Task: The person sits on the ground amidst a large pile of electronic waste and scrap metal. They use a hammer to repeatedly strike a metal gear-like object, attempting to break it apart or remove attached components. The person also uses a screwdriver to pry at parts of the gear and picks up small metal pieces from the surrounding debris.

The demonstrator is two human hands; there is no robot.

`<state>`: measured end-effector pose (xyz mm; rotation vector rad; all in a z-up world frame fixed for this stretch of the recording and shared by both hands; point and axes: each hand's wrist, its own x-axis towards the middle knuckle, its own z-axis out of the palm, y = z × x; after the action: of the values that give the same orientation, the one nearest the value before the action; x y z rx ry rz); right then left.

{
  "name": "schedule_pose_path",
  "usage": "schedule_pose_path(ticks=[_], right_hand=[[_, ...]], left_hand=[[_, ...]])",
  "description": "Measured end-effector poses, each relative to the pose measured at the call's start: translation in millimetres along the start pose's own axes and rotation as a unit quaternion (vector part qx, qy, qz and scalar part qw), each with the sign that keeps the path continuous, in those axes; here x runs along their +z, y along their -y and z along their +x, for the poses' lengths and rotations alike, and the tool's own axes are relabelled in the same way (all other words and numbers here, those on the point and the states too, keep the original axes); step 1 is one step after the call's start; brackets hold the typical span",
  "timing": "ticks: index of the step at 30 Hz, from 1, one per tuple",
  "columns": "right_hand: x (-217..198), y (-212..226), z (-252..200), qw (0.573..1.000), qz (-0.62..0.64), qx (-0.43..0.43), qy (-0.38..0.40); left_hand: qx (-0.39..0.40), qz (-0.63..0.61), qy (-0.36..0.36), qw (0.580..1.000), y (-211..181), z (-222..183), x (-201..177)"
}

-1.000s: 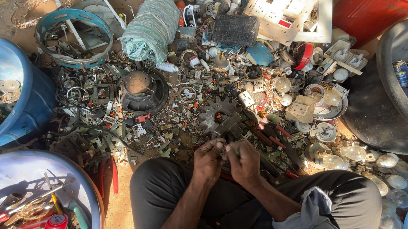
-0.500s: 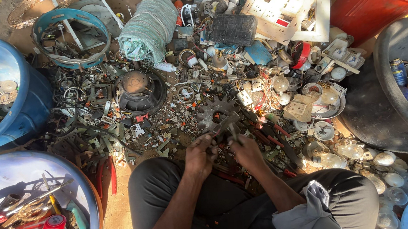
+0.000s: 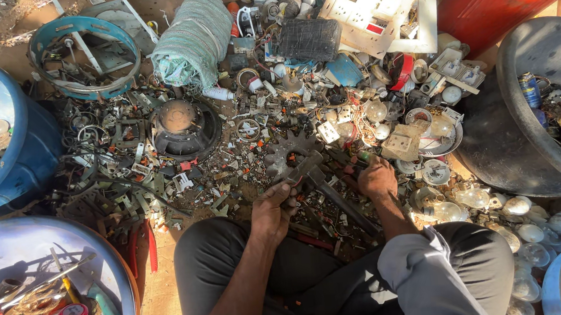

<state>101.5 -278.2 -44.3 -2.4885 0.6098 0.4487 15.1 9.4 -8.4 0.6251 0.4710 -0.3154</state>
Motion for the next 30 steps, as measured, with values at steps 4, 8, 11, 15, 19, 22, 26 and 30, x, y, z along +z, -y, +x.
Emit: schedule_pose_path(ticks=[4, 8, 11, 15, 19, 22, 26, 30], right_hand=[[17.5, -28.6, 23.8, 0.983, -0.163, -0.038, -0.079], [12.4, -17.0, 5.0, 0.978, -0.204, 0.000, 0.039], [-2.6, -0.6, -18.8, 0.978, -0.193, 0.067, 0.045], [-17.3, 1.7, -42.2, 0.999, 0.006, 0.042, -0.009], [-25.4, -4.3, -47.2, 0.997, -0.076, 0.011, 0.003], [-18.6, 5.4, -55.7, 0.987, -0.131, -0.012, -0.094], [-0.1, 30.4, -81.9, 0.979, -0.091, -0.102, -0.148], [12.4, 35.9, -100.0, 0.983, -0.083, -0.098, 0.128]], left_hand=[[0.012, -0.001, 0.007, 1.000, -1.0, -0.4, -3.0], [0.021, 0.006, -0.002, 1.000, 0.5, 6.2, -7.3], [0.033, 0.014, -0.033, 0.999, 6.9, 11.8, -17.3], [0.077, -0.016, -0.055, 0.995, 16.4, 28.5, -30.3], [0.090, 0.013, -0.095, 0.991, 23.7, 43.2, -39.5], [0.081, 0.017, -0.125, 0.989, 26.5, 54.6, -43.6], [0.059, 0.054, -0.205, 0.975, 29.2, 76.1, -38.4], [0.065, 0.165, -0.247, 0.953, 30.5, 85.0, -31.7]])
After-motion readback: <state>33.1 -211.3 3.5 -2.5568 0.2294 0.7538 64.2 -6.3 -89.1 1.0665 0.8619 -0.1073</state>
